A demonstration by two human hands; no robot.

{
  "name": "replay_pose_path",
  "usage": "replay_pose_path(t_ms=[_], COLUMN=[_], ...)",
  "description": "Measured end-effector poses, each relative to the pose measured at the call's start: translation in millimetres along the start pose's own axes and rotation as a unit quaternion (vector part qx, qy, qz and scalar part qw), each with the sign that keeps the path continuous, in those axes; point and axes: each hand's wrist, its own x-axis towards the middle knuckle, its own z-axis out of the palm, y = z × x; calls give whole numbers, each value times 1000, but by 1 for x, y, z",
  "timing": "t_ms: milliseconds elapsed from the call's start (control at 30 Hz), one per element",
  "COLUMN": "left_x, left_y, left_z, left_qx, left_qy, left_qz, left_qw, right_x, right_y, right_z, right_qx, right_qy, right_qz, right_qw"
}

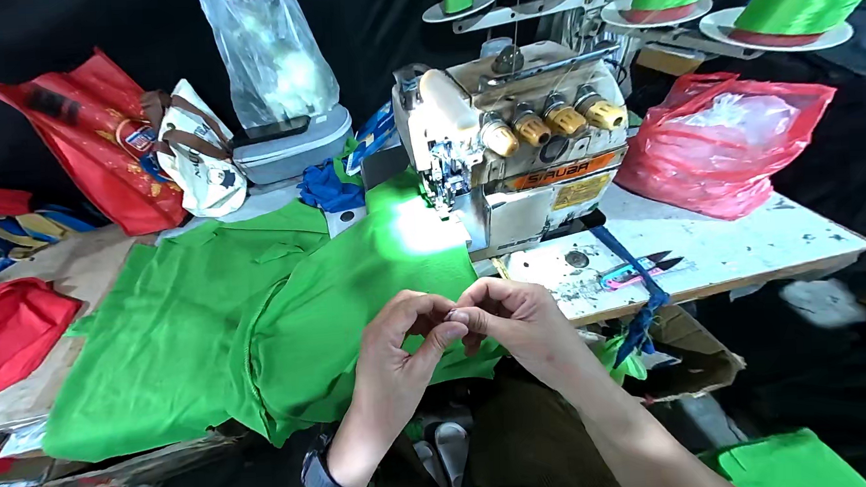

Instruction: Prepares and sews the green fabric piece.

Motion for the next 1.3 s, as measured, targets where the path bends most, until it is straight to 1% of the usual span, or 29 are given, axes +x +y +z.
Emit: replay_pose_path(t_ms=[100, 200, 267, 333, 367, 467, 533, 600, 633, 700, 767, 800, 900, 1000, 1133, 1233, 1300], left_x=[-2, -4, -4, -6, -7, -12, -13, -12, -11, -9, -8, -8, -8, -8, -6, -2, 3], left_y=[3, 1, 4, 4, 3, -6, -4, -2, -1, 2, 3, 4, 6, 5, 6, 12, 16], left_z=[-3, -4, -2, 1, 2, 1, 2, 3, 2, 0, -1, -1, 1, 2, 1, -1, -4], left_qx=[-104, -252, -298, -294, -287, -228, -181, -186, -220, -303, -347, -351, -326, -293, -258, -251, -260], left_qy=[-22, -30, -11, 13, 17, -19, -14, 7, 12, 14, 3, -1, 6, 17, 14, -2, -31], left_qz=[-81, -157, -214, -241, -234, -146, -127, -146, -169, -224, -260, -273, -287, -273, -270, -297, -330], left_qw=[991, 954, 930, 925, 929, 963, 975, 972, 961, 926, 901, 896, 901, 916, 928, 921, 907], right_x=[0, -3, -3, -4, -4, -4, -5, -6, -6, -6, -6, -6, -7, -6, -5, 0, 5], right_y=[0, 5, 6, 7, 7, 7, 7, 8, 8, 10, 12, 13, 17, 20, 21, 20, 19], right_z=[-3, -5, -4, -5, -5, -4, -4, -4, -4, -5, -5, -4, -3, -2, -4, -7, -11], right_qx=[101, 172, 173, 149, 136, 99, 78, 72, 69, 56, 37, 25, -15, -55, -99, -151, -210], right_qy=[-42, -62, -62, -56, -47, -17, -16, -30, -38, -46, -40, -33, -15, 1, -3, -1, 10], right_qz=[35, 44, 41, 34, 32, 26, 19, 10, 8, -3, -25, -43, -103, -151, -196, -247, -297], right_qw=[993, 982, 982, 987, 989, 995, 997, 997, 997, 997, 998, 998, 994, 987, 976, 957, 931])
